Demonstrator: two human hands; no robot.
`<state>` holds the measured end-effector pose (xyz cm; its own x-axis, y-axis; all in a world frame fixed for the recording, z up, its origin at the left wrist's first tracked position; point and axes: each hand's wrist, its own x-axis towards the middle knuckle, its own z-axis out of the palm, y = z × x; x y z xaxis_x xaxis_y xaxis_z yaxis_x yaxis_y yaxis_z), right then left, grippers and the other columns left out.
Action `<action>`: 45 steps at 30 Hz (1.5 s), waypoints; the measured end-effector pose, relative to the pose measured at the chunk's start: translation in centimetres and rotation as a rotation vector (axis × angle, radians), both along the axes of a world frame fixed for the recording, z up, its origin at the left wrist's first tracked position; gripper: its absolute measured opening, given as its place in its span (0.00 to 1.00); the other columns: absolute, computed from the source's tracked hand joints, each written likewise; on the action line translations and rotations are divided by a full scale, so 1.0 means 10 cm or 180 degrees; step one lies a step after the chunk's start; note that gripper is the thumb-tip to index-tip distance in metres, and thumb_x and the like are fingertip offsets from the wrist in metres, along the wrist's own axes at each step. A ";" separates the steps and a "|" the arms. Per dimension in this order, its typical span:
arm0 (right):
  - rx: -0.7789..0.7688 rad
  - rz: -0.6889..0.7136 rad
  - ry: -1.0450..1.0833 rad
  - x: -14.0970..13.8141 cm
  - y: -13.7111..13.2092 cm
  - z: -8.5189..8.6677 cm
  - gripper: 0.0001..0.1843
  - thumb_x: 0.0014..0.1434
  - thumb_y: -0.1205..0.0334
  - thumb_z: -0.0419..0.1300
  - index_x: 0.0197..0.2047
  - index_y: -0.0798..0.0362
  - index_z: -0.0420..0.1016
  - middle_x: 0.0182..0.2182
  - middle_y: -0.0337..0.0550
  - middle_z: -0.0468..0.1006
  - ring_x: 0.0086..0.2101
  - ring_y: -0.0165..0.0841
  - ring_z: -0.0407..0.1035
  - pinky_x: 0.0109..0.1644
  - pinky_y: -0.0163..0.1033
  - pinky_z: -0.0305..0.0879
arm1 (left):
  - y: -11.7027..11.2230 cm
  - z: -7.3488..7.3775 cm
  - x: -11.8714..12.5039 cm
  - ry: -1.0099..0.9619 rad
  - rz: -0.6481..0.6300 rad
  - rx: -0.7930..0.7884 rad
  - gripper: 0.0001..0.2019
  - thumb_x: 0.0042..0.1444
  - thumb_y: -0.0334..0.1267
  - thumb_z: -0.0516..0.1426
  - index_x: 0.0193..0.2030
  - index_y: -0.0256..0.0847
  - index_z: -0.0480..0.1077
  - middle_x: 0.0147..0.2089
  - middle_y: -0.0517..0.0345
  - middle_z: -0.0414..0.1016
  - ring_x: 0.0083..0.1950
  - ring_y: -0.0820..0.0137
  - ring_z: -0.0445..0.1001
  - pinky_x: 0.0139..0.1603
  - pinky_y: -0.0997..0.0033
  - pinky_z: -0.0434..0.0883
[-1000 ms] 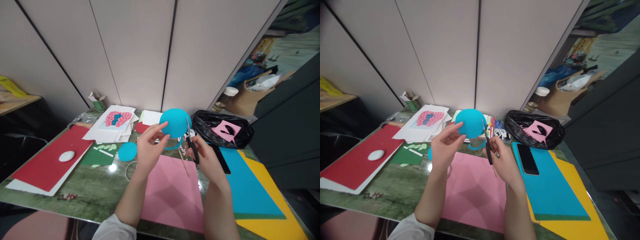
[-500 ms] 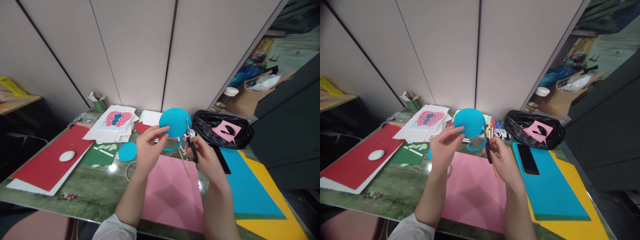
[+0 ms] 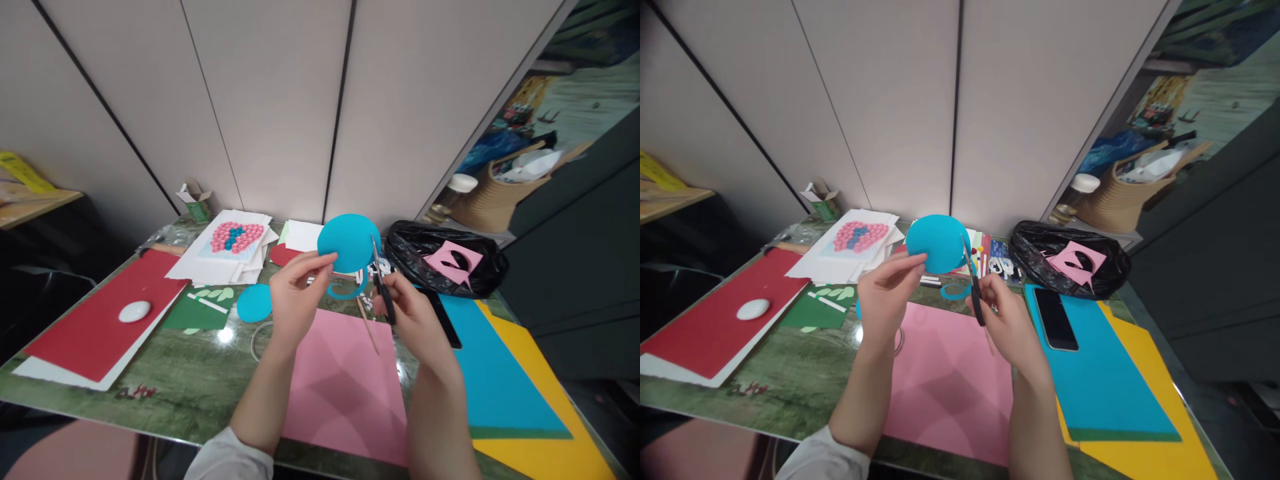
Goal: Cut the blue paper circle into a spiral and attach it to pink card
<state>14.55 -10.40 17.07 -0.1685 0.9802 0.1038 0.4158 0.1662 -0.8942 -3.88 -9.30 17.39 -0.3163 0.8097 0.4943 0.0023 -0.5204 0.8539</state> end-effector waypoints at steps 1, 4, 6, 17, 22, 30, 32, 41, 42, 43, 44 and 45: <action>-0.0003 0.0003 0.0003 0.00 0.00 0.00 0.05 0.60 0.60 0.54 0.33 0.49 0.61 0.24 0.33 0.68 0.27 0.28 0.60 0.32 0.35 0.54 | 0.00 0.00 0.00 -0.0020 0.0007 -0.0004 0.07 0.51 0.32 0.63 0.37 0.46 0.80 0.38 0.57 0.80 0.38 0.74 0.76 0.38 0.77 0.74; 0.0007 0.0020 0.0011 0.01 0.00 -0.01 0.06 0.60 0.60 0.55 0.33 0.49 0.60 0.24 0.33 0.67 0.27 0.28 0.59 0.31 0.35 0.54 | 0.00 0.00 0.00 -0.0060 0.0047 -0.0017 0.08 0.51 0.33 0.63 0.39 0.46 0.80 0.39 0.56 0.80 0.38 0.74 0.76 0.37 0.77 0.74; 0.0012 0.0037 0.0010 0.01 -0.01 -0.01 0.06 0.60 0.60 0.54 0.33 0.49 0.60 0.24 0.33 0.67 0.26 0.28 0.59 0.31 0.34 0.54 | 0.00 0.00 0.01 -0.0065 0.0072 -0.0015 0.09 0.51 0.33 0.62 0.40 0.47 0.80 0.39 0.57 0.80 0.37 0.74 0.76 0.37 0.77 0.74; -0.0066 0.0104 0.0092 0.01 -0.01 -0.02 0.04 0.60 0.63 0.54 0.33 0.49 0.61 0.23 0.33 0.67 0.25 0.28 0.59 0.30 0.34 0.54 | 0.02 -0.01 0.01 -0.0090 0.0128 0.0092 0.17 0.48 0.31 0.65 0.46 0.47 0.77 0.44 0.56 0.78 0.33 0.77 0.74 0.37 0.75 0.76; -0.0115 0.0078 0.0205 -0.01 -0.02 -0.02 0.05 0.58 0.61 0.56 0.33 0.50 0.61 0.23 0.33 0.66 0.25 0.27 0.57 0.29 0.34 0.52 | 0.03 -0.03 0.02 -0.0093 0.0131 0.0091 0.17 0.47 0.29 0.65 0.46 0.47 0.77 0.45 0.56 0.77 0.32 0.78 0.73 0.35 0.77 0.76; -0.0028 0.0003 0.0182 -0.01 -0.02 0.02 0.06 0.58 0.58 0.56 0.33 0.50 0.62 0.25 0.34 0.66 0.26 0.29 0.57 0.29 0.35 0.52 | 0.01 -0.01 0.02 0.0057 -0.0226 -0.0015 0.17 0.49 0.30 0.63 0.47 0.47 0.77 0.42 0.55 0.76 0.32 0.77 0.72 0.34 0.75 0.75; -0.0007 0.0013 0.0212 0.00 -0.02 0.02 0.07 0.58 0.58 0.56 0.34 0.49 0.62 0.25 0.35 0.66 0.26 0.29 0.56 0.29 0.35 0.52 | 0.00 0.00 0.01 0.0065 -0.0292 -0.0044 0.17 0.48 0.30 0.63 0.46 0.47 0.77 0.42 0.56 0.76 0.32 0.77 0.72 0.34 0.76 0.75; 0.0034 -0.0001 0.0205 0.00 -0.02 0.01 0.07 0.58 0.58 0.57 0.33 0.49 0.62 0.27 0.35 0.67 0.27 0.29 0.57 0.29 0.35 0.52 | -0.01 0.00 0.01 0.0070 -0.0285 -0.0043 0.16 0.49 0.30 0.63 0.46 0.47 0.77 0.41 0.56 0.77 0.32 0.76 0.72 0.34 0.74 0.74; 0.0030 0.0003 0.0202 0.00 -0.03 0.01 0.08 0.58 0.58 0.57 0.33 0.49 0.61 0.27 0.35 0.67 0.27 0.29 0.57 0.29 0.35 0.53 | -0.01 0.00 0.01 0.0072 -0.0281 -0.0032 0.16 0.49 0.30 0.63 0.46 0.47 0.77 0.40 0.56 0.76 0.32 0.76 0.72 0.34 0.74 0.74; 0.0023 0.0008 0.0195 0.00 -0.03 0.01 0.08 0.58 0.58 0.57 0.33 0.49 0.61 0.27 0.35 0.67 0.27 0.29 0.57 0.29 0.35 0.53 | -0.01 0.00 0.01 0.0072 -0.0274 -0.0027 0.16 0.49 0.30 0.63 0.46 0.47 0.77 0.40 0.56 0.76 0.32 0.76 0.72 0.34 0.74 0.74; 0.0020 0.0008 0.0188 0.00 -0.03 0.01 0.07 0.58 0.58 0.57 0.33 0.49 0.61 0.27 0.35 0.67 0.27 0.29 0.58 0.30 0.35 0.53 | -0.01 -0.01 0.01 0.0069 -0.0266 -0.0029 0.16 0.49 0.30 0.63 0.46 0.47 0.77 0.40 0.56 0.76 0.33 0.76 0.72 0.35 0.75 0.74; 0.0019 0.0009 0.0180 0.00 -0.03 0.01 0.07 0.59 0.58 0.57 0.33 0.49 0.61 0.28 0.35 0.67 0.28 0.29 0.58 0.30 0.35 0.53 | -0.01 -0.01 0.01 0.0069 -0.0261 -0.0035 0.16 0.49 0.30 0.63 0.45 0.47 0.77 0.41 0.56 0.76 0.33 0.76 0.72 0.35 0.75 0.74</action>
<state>14.55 -10.68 17.15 -0.1650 0.9791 0.1192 0.3640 0.1728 -0.9152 -3.80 -9.38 17.30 -0.2380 0.8379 0.4912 -0.0214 -0.5102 0.8598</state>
